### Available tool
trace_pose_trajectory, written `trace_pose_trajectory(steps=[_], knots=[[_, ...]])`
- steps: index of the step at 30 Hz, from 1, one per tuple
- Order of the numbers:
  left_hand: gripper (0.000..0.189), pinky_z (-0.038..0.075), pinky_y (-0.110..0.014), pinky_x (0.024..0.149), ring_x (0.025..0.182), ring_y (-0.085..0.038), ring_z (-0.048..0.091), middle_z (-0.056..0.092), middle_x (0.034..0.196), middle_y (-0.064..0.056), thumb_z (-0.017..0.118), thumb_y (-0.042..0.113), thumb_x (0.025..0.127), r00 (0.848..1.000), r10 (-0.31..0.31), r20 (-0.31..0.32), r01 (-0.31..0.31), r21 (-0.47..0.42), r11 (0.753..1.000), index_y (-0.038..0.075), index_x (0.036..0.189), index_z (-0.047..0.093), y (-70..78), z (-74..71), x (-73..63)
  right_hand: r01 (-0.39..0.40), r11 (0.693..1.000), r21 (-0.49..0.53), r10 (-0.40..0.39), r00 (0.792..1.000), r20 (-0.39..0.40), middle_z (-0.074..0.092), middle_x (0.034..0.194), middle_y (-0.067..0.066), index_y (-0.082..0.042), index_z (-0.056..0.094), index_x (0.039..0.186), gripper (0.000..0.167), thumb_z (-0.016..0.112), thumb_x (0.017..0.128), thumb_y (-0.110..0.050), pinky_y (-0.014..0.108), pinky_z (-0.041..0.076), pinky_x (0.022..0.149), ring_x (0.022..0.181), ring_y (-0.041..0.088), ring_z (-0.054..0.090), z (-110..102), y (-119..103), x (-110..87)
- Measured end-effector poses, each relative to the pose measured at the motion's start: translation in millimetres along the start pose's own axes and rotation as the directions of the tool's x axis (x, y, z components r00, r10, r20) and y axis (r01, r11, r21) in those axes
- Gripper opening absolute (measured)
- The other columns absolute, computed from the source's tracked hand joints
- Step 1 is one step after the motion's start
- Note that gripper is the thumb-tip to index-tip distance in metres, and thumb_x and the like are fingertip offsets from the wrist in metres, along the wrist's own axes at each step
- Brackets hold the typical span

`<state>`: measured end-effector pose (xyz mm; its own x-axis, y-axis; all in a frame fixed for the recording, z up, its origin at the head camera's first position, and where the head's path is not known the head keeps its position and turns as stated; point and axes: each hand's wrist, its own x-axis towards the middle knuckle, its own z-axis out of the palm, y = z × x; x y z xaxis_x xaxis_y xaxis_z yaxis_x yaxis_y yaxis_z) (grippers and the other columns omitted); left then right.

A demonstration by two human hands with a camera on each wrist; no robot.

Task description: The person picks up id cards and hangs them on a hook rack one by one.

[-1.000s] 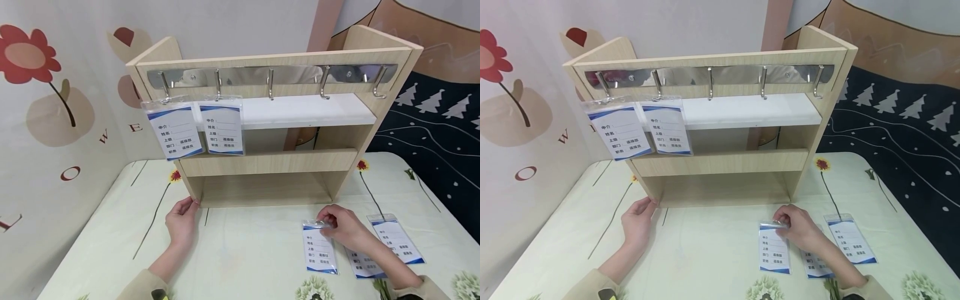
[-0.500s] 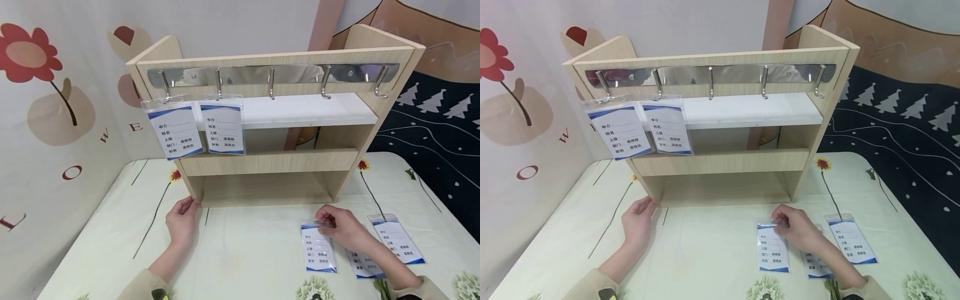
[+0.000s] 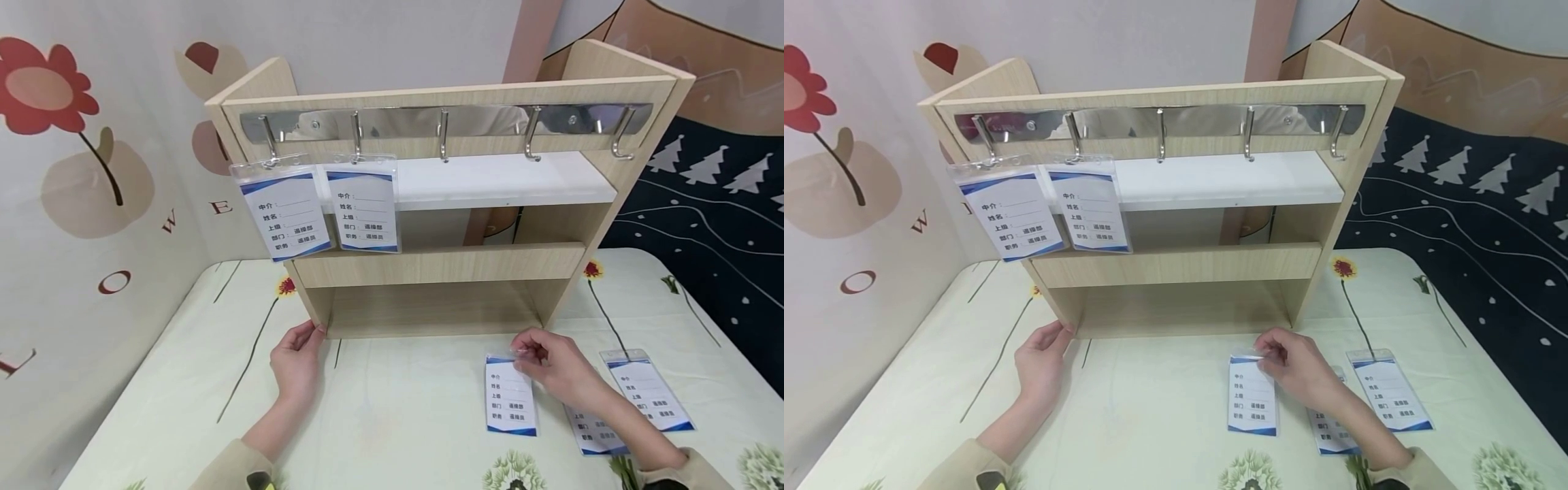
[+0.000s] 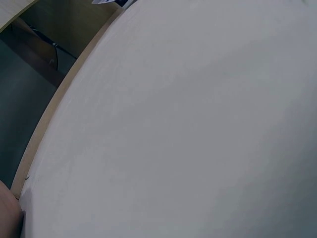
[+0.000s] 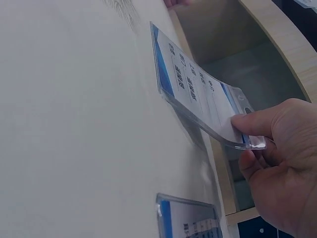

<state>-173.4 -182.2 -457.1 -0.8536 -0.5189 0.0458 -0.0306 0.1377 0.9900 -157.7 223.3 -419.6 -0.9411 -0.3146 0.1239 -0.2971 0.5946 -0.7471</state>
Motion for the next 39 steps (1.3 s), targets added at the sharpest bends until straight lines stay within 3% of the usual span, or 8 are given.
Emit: trace_pose_trajectory(steps=[6,11,18,25,31,39], knots=[[0.025,0.054,-0.010,0.075,0.083,0.008,0.066,0.071,0.118,-0.024,0.069,0.007,0.098,1.000,-0.002,0.002,0.002,-0.004,1.000,-0.006,0.120,0.069,-0.4,0.4,0.7,0.038,0.999,-0.007,-0.038,0.999,-0.023,0.066,0.091,0.002,-0.004,0.068,0.105,0.020,0.073,0.089,0.007,0.023,0.051,0.068,0.079,0.011,0.056,-1.8,-2.4,1.9],[0.025,0.054,-0.010,0.075,0.082,0.008,0.067,0.072,0.117,-0.024,0.069,0.008,0.098,1.000,-0.001,0.001,0.001,-0.002,1.000,-0.005,0.120,0.070,-0.6,0.4,0.7,0.051,0.998,-0.029,-0.052,0.998,-0.032,0.065,0.090,-0.004,-0.004,0.069,0.104,0.021,0.074,0.088,0.007,0.023,0.052,0.069,0.080,0.011,0.057,-3.7,-5.2,4.2],[0.025,0.054,-0.011,0.075,0.082,0.008,0.067,0.072,0.117,-0.024,0.069,0.008,0.098,1.000,-0.001,0.003,0.001,-0.003,1.000,-0.005,0.120,0.070,-1.6,0.1,1.3,0.077,0.997,-0.019,-0.078,0.996,-0.037,0.065,0.088,-0.001,-0.005,0.069,0.105,0.019,0.074,0.089,0.005,0.023,0.051,0.067,0.079,0.011,0.055,-5.1,-10.0,5.5],[0.025,0.054,-0.011,0.076,0.082,0.008,0.067,0.072,0.118,-0.024,0.069,0.008,0.098,1.000,-0.003,0.008,0.003,-0.001,1.000,-0.005,0.120,0.069,-1.2,0.2,1.2,0.139,0.990,-0.034,-0.142,0.985,-0.096,0.062,0.085,-0.009,-0.007,0.068,0.101,0.021,0.075,0.088,0.008,0.023,0.049,0.067,0.077,0.010,0.055,-2.1,-11.6,6.1],[0.025,0.055,-0.011,0.076,0.082,0.008,0.067,0.071,0.118,-0.024,0.070,0.007,0.098,1.000,-0.004,0.007,0.004,-0.010,1.000,-0.006,0.120,0.069,-1.1,0.1,1.4,0.182,0.982,-0.039,-0.186,0.970,-0.159,0.066,0.088,-0.010,-0.010,0.069,0.101,0.028,0.076,0.085,0.011,0.022,0.054,0.073,0.079,0.009,0.059,0.4,-14.3,7.3],[0.025,0.054,-0.010,0.076,0.083,0.009,0.067,0.072,0.118,-0.023,0.070,0.008,0.098,1.000,0.000,0.002,0.000,-0.005,1.000,-0.005,0.119,0.070,-3.2,0.0,2.4,0.209,0.978,0.001,-0.206,0.968,-0.146,0.071,0.095,-0.005,-0.009,0.070,0.103,0.026,0.075,0.086,0.011,0.023,0.058,0.079,0.086,0.019,0.069,1.4,-18.5,9.3]])
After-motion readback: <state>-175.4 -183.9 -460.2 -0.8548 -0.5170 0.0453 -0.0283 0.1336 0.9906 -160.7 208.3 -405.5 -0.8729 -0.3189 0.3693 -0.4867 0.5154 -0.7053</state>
